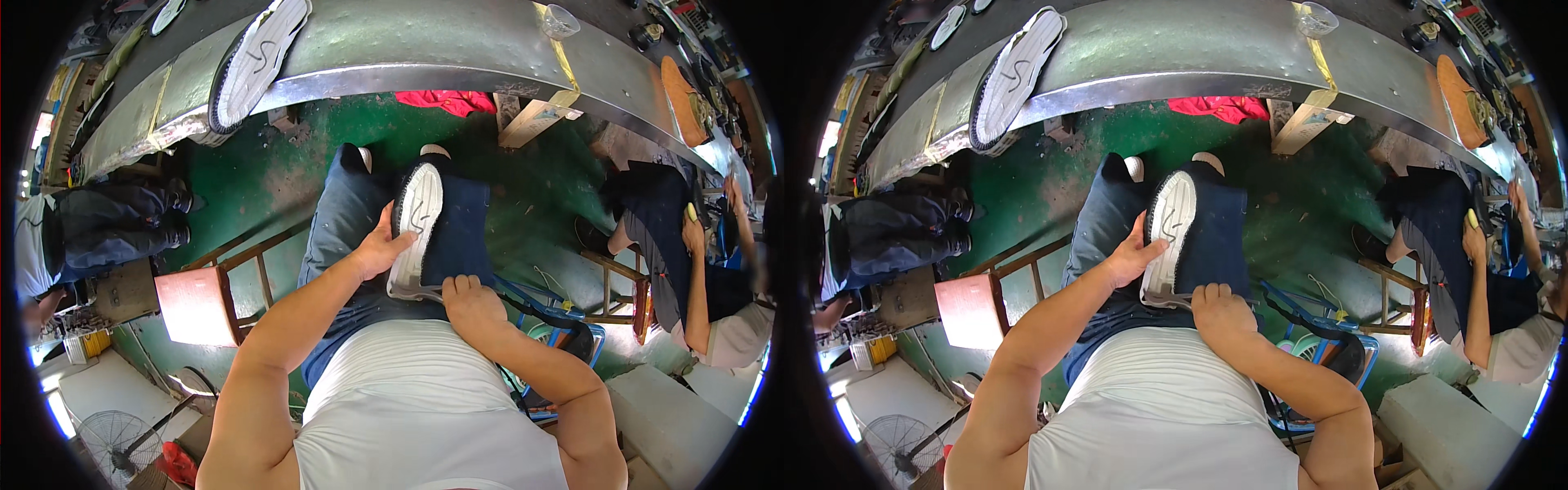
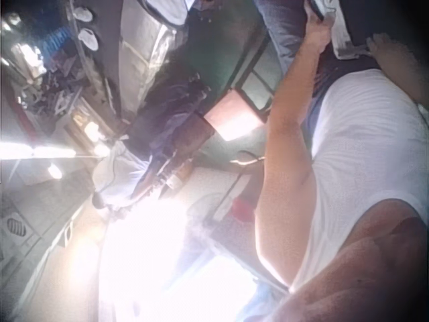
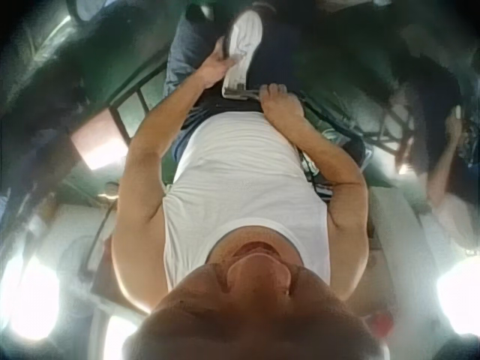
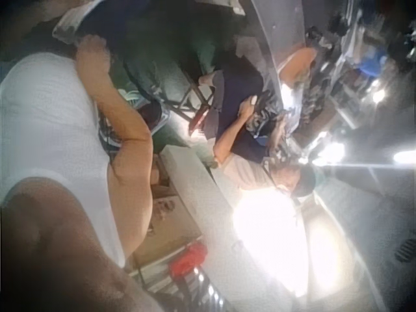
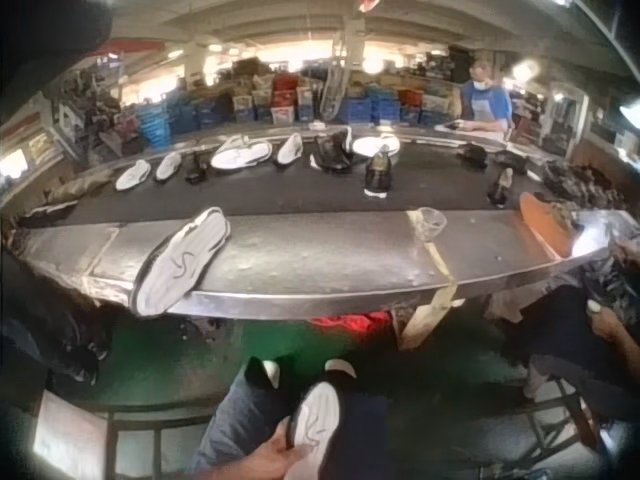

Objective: Manually shaping and tightening a shoe upper onto a last using a handheld tool.

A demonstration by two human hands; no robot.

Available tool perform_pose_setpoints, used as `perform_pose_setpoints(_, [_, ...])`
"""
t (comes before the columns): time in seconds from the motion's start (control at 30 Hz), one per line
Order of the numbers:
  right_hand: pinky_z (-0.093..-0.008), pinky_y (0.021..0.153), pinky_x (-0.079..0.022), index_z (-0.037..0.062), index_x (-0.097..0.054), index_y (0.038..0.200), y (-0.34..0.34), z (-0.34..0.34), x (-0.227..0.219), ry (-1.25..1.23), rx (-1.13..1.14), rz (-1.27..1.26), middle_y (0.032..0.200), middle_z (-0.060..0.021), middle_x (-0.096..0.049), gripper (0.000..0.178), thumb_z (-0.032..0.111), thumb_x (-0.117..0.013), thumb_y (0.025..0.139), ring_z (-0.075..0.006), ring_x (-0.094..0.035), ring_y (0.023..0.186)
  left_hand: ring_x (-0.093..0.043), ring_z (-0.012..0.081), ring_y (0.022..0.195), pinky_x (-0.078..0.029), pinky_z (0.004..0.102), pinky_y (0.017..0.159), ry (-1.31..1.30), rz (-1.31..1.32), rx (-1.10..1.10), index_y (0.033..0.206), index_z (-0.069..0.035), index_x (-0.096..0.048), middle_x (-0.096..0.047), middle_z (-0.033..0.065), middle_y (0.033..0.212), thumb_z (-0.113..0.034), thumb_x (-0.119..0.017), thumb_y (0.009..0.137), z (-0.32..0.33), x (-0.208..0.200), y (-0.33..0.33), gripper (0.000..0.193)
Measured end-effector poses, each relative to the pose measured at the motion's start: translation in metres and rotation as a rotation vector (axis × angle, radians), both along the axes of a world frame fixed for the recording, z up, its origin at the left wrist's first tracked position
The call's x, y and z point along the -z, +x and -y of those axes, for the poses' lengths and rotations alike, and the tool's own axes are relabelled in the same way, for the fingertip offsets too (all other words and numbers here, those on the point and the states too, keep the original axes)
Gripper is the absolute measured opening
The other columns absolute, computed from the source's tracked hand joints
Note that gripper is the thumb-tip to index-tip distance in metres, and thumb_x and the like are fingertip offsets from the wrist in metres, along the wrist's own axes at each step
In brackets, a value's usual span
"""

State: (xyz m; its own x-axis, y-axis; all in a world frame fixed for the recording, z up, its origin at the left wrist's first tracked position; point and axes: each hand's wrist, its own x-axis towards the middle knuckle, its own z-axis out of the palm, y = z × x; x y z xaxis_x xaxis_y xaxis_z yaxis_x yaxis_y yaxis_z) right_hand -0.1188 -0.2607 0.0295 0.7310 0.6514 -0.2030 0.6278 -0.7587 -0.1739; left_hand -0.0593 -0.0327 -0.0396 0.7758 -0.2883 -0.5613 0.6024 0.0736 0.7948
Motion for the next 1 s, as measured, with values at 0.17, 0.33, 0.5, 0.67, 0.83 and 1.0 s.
perform_pose_setpoints(0.17, [-0.0389, 0.068, -0.058, 0.0021, -0.061, 0.097, -0.004, 0.013, -0.01, -0.093, 0.037, -0.367, 0.093, -0.0153, -0.068, 0.014, 0.011, -0.056, 0.087, -0.0286, -0.071, 0.083, -0.042, 0.0255, 0.136, -0.033, 0.0365, 0.114, 0.151, 0.226, 0.003, 0.158, -0.011, 0.006, -0.039, 0.0177, 0.15, -0.014, -0.059, 0.098, 0.008, 0.017, -0.019, 0.089])
perform_pose_setpoints(0.33, [-0.0452, 0.069, -0.056, -0.0008, -0.059, 0.097, 0.008, 0.03, -0.012, -0.075, 0.079, -0.549, 0.092, -0.0225, -0.068, 0.015, 0.012, -0.057, 0.09, -0.0366, -0.07, 0.084, -0.03, 0.0303, 0.145, -0.026, 0.0338, 0.117, 0.209, 0.254, 0.194, 0.158, -0.016, 0.017, -0.013, 0.0222, 0.163, -0.022, -0.056, 0.101, -0.006, 0.032, -0.066, 0.093])
perform_pose_setpoints(0.5, [-0.05, 0.079, -0.05, -0.0013, -0.056, 0.098, 0.039, 0.032, -0.046, 0.136, 0.194, -0.775, 0.092, -0.0242, -0.066, 0.027, 0.026, -0.058, 0.098, -0.0429, -0.065, 0.092, -0.028, 0.0282, 0.147, -0.027, 0.032, 0.116, 0.088, 0.075, -0.033, 0.159, -0.02, 0.013, -0.011, 0.02, 0.163, -0.013, -0.055, 0.1, 0.009, 0.004, -0.063, 0.091])
perform_pose_setpoints(0.67, [-0.0532, 0.074, -0.051, -0.0014, -0.056, 0.097, 0.021, -0.001, 0.004, 0.253, 0.25, -0.473, 0.09, -0.0259, -0.067, 0.036, 0.034, -0.055, 0.099, -0.0451, -0.065, 0.084, -0.032, 0.0307, 0.145, -0.03, 0.0343, 0.116, 0.446, 0.15, 0.215, 0.158, -0.019, 0.018, -0.022, 0.0222, 0.16, -0.024, -0.063, 0.096, 0.011, -0.008, -0.055, 0.103])
perform_pose_setpoints(0.83, [-0.052, 0.075, -0.049, -0.0016, -0.056, 0.097, 0.034, 0.005, 0.005, 0.239, 0.242, -0.589, 0.087, -0.0258, -0.065, 0.037, 0.035, -0.055, 0.099, -0.0446, -0.064, 0.086, -0.033, 0.0321, 0.145, -0.029, 0.0343, 0.117, 0.15, 0.097, 0.151, 0.156, -0.015, 0.022, -0.024, 0.0258, 0.159, -0.031, -0.07, 0.091, -0.008, 0.011, -0.058, 0.114])
perform_pose_setpoints(1.0, [-0.0476, 0.074, -0.048, -0.0005, -0.056, 0.097, 0.021, 0.021, 0.004, 0.437, 0.316, -0.635, 0.084, -0.0212, -0.064, 0.032, 0.031, -0.061, 0.095, -0.0418, -0.063, 0.083, -0.032, 0.0368, 0.145, -0.028, 0.0364, 0.119, 0.52, 0.213, 0.264, 0.156, -0.012, 0.021, -0.023, 0.027, 0.159, -0.023, -0.075, 0.08, 0.001, -0.025, -0.058, 0.122])
